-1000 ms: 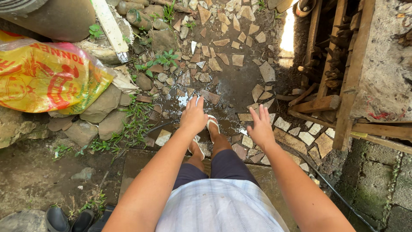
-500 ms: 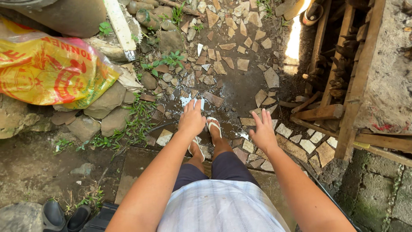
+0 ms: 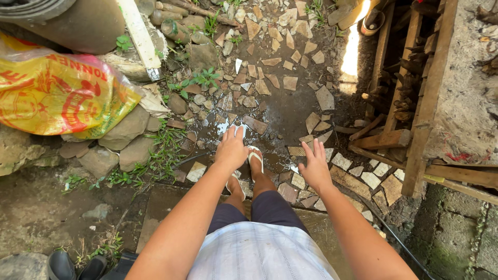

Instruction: The person cleans an outdoor area by handling cleaning tools, tying and moving plastic trash bags, placing stones into a muddy puddle, and washing a basin and their hands at an outdoor faucet.

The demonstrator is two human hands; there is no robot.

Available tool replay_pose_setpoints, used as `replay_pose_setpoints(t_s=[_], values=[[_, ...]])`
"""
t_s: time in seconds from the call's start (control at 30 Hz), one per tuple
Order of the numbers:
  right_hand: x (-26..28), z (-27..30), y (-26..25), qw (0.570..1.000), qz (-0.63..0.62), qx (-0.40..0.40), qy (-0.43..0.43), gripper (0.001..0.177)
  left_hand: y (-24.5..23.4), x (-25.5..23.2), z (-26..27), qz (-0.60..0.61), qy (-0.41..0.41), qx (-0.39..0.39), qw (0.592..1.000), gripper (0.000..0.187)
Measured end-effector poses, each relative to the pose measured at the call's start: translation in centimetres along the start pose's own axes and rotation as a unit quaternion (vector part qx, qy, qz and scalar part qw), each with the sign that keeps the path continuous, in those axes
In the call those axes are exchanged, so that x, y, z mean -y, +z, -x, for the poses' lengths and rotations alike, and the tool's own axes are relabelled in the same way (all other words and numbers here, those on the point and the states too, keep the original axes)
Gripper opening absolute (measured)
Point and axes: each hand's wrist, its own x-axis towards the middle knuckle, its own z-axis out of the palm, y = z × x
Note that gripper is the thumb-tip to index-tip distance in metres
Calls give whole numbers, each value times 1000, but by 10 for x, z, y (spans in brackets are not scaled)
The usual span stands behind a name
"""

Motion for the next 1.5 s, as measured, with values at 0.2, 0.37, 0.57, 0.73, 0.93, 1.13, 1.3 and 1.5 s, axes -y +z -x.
replay_pose_setpoints(t_s=[0.2,0.37,0.57,0.73,0.93,1.13,1.3,1.5], values=[[-18,-1,10,1000,12,-8,3,83,8,-5,-5,0,15,-2,1000,75],[-25,0,16,1000,7,-9,-2,81,20,1,-3,-3,13,3,1000,74],[-23,-2,18,1000,-4,-23,-18,81,17,11,6,-22,-1,-1,1000,73],[-13,-22,12,998,-15,-37,-50,82,-5,7,4,-24,-4,-30,999,73],[11,-51,-11,993,-29,-62,-100,83,-28,5,-6,-21,-38,-54,998,74],[26,-99,-38,988,-31,-70,-132,84,-51,2,-35,-16,-34,-81,996,74],[25,-155,-62,987,-39,-67,-144,86,-65,-14,-85,-16,-49,-89,995,75],[1,-256,-100,981,-25,-55,-183,85,-63,-51,-194,-15,-68,-96,993,81]])
